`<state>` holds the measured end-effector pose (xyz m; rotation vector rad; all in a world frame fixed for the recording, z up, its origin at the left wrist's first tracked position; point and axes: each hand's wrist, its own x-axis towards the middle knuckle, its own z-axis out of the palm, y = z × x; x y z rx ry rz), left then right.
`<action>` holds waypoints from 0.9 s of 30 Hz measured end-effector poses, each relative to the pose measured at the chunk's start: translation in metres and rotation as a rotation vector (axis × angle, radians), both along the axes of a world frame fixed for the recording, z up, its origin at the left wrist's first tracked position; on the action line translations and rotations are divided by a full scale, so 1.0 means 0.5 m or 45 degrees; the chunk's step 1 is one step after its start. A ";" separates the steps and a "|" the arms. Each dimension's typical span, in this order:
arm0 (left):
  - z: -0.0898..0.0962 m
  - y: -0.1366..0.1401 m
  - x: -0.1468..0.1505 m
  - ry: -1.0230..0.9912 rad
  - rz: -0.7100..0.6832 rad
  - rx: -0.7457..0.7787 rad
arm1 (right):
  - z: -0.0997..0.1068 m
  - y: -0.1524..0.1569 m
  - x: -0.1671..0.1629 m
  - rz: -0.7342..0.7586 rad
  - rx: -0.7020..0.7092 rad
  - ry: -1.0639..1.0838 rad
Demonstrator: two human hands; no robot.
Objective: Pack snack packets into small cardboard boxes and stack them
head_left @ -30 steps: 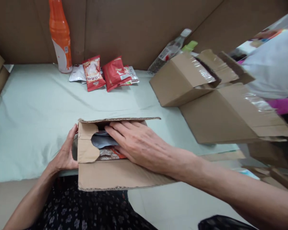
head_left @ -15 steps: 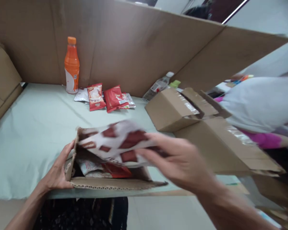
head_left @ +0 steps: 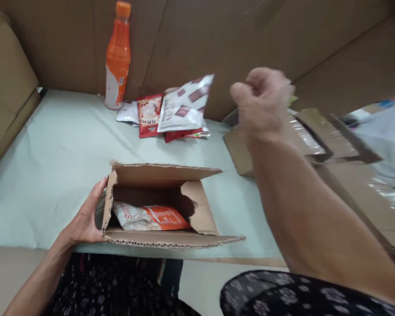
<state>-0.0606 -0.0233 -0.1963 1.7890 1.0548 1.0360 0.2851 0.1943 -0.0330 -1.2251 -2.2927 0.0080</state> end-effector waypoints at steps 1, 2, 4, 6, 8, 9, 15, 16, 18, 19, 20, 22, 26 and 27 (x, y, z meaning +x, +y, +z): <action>0.002 0.000 0.001 -0.020 -0.016 0.002 | 0.009 -0.038 -0.009 -0.062 0.076 0.090; 0.004 0.002 0.002 -0.037 -0.037 0.014 | 0.020 -0.085 -0.018 -0.068 0.014 0.211; 0.007 0.007 0.005 -0.052 -0.079 0.047 | 0.042 -0.185 -0.041 0.234 -0.227 0.196; 0.007 0.011 0.008 -0.037 -0.104 0.064 | 0.049 -0.261 -0.072 0.575 -0.571 -0.089; 0.004 0.012 0.011 -0.013 -0.091 0.092 | 0.039 -0.298 -0.108 0.721 -0.848 -0.470; 0.001 0.011 0.013 -0.007 -0.072 0.102 | 0.030 -0.302 -0.124 0.725 -0.948 -0.629; -0.019 0.001 0.014 0.026 0.006 0.133 | 0.007 -0.267 -0.152 0.844 -1.204 -0.760; -0.021 0.001 0.012 0.041 0.014 0.134 | 0.007 -0.266 -0.144 0.900 -1.223 -0.689; -0.024 0.002 0.007 0.068 0.023 0.126 | 0.006 -0.267 -0.125 0.951 -1.224 -0.566; -0.024 0.003 0.006 0.075 0.022 0.128 | 0.004 -0.269 -0.116 0.940 -1.210 -0.543; -0.024 0.004 0.004 0.075 0.018 0.135 | 0.001 -0.272 -0.109 0.908 -1.194 -0.543; -0.024 0.006 0.003 0.068 0.007 0.155 | -0.005 -0.275 -0.101 0.843 -1.186 -0.581; -0.024 0.008 0.005 0.065 0.024 0.178 | -0.014 -0.270 -0.097 0.850 -1.255 -0.648; -0.024 0.009 0.005 0.070 0.026 0.180 | -0.016 -0.267 -0.096 0.844 -1.265 -0.654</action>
